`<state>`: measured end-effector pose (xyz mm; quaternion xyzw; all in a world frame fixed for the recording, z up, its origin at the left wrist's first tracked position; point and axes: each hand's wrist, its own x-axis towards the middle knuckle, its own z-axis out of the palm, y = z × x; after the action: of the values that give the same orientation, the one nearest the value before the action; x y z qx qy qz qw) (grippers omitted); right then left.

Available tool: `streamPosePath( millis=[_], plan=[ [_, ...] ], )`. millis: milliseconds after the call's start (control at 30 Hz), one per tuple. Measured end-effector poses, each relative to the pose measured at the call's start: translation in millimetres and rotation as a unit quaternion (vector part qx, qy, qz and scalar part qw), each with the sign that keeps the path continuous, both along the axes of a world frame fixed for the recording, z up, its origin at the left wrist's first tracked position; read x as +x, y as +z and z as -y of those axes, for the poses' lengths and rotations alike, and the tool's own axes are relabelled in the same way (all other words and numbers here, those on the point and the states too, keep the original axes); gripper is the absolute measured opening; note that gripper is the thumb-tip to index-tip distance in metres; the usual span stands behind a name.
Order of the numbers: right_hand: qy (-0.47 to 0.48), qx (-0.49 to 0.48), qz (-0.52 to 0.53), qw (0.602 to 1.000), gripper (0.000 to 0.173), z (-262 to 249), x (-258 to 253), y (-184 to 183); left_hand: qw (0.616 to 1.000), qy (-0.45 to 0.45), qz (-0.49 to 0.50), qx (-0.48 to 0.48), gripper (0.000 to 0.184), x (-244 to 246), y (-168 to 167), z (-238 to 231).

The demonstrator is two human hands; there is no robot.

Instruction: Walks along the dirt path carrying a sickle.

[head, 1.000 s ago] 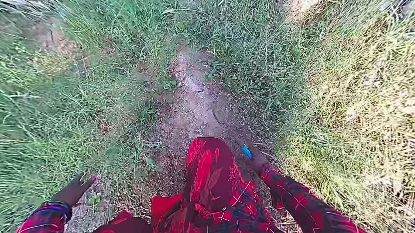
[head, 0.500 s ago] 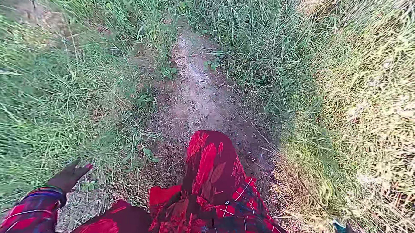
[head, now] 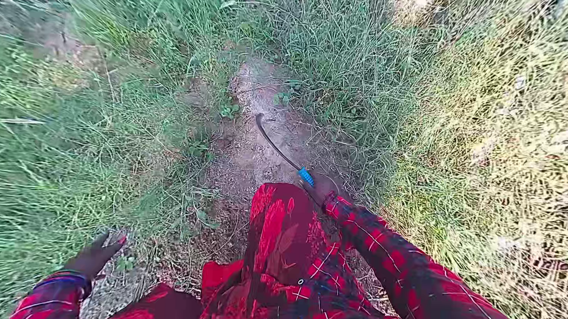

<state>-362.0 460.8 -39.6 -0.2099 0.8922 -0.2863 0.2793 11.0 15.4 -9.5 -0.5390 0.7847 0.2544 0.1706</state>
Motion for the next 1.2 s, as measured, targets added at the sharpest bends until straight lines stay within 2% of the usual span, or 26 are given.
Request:
streamPosePath(
  millis=[67, 133, 200, 300, 333, 400, 500, 633, 700, 833, 967, 1033, 1067, 1133, 1200],
  plan=[
    [0.027, 0.029, -0.033, 0.999, 0.054, 10, -18, 5, 1.000, 0.002, 0.007, 0.004, 0.064, 0, 3, -4],
    [0.024, 0.113, -0.018, 0.993, 0.058, -26, -30, -12, 1.000, -0.005, 0.018, 0.018, 0.066, -5, 9, -7],
    [-0.040, 0.232, 0.046, 0.971, 0.060, -119, -18, -51, 1.000, -0.010, 0.010, 0.024, 0.067, -6, 3, -3],
    [-0.207, 0.369, 0.123, 0.898, 0.056, -317, 75, -96, 1.000, -0.006, -0.004, 0.023, 0.066, -4, -2, 3],
    [-0.244, 0.383, 0.140, 0.880, 0.057, -364, 105, -95, 1.000, -0.011, -0.006, 0.014, 0.065, -7, 0, 6],
    [-0.294, 0.401, 0.156, 0.854, 0.057, -419, 158, -70, 1.000, -0.025, 0.011, 0.013, 0.064, -4, -5, 8],
    [-0.317, 0.369, 0.143, 0.862, 0.056, -408, 165, -61, 0.999, -0.041, 0.019, 0.017, 0.064, -9, -9, 13],
    [-0.310, 0.250, 0.105, 0.911, 0.053, -317, 128, -65, 0.999, 0.010, -0.019, 0.033, 0.062, -12, -10, 5],
    [-0.261, 0.203, 0.080, 0.940, 0.053, -254, 105, -63, 0.998, 0.037, -0.040, 0.040, 0.064, -5, -17, 12],
    [-0.135, 0.113, 0.037, 0.984, 0.056, -140, 49, -46, 0.999, 0.023, -0.009, 0.026, 0.062, -10, 8, -3],
    [0.003, 0.072, -0.004, 0.997, 0.058, -75, 15, -8, 1.000, -0.015, -0.001, 0.025, 0.064, -1, 9, -3],
    [0.043, 0.110, -0.014, 0.993, 0.057, -88, 7, -12, 0.999, -0.015, -0.006, 0.027, 0.064, 1, 4, 1],
    [0.036, 0.154, -0.013, 0.987, 0.056, -113, 9, -26, 0.999, -0.001, -0.019, 0.031, 0.064, 0, 3, 0],
    [-0.065, 0.271, 0.053, 0.959, 0.059, -202, 35, -60, 0.998, 0.043, -0.039, 0.040, 0.063, -3, 3, -8],
    [-0.184, 0.354, 0.124, 0.909, 0.057, -302, 77, -82, 0.997, 0.045, -0.047, 0.038, 0.063, 0, -3, 2]
  ],
)
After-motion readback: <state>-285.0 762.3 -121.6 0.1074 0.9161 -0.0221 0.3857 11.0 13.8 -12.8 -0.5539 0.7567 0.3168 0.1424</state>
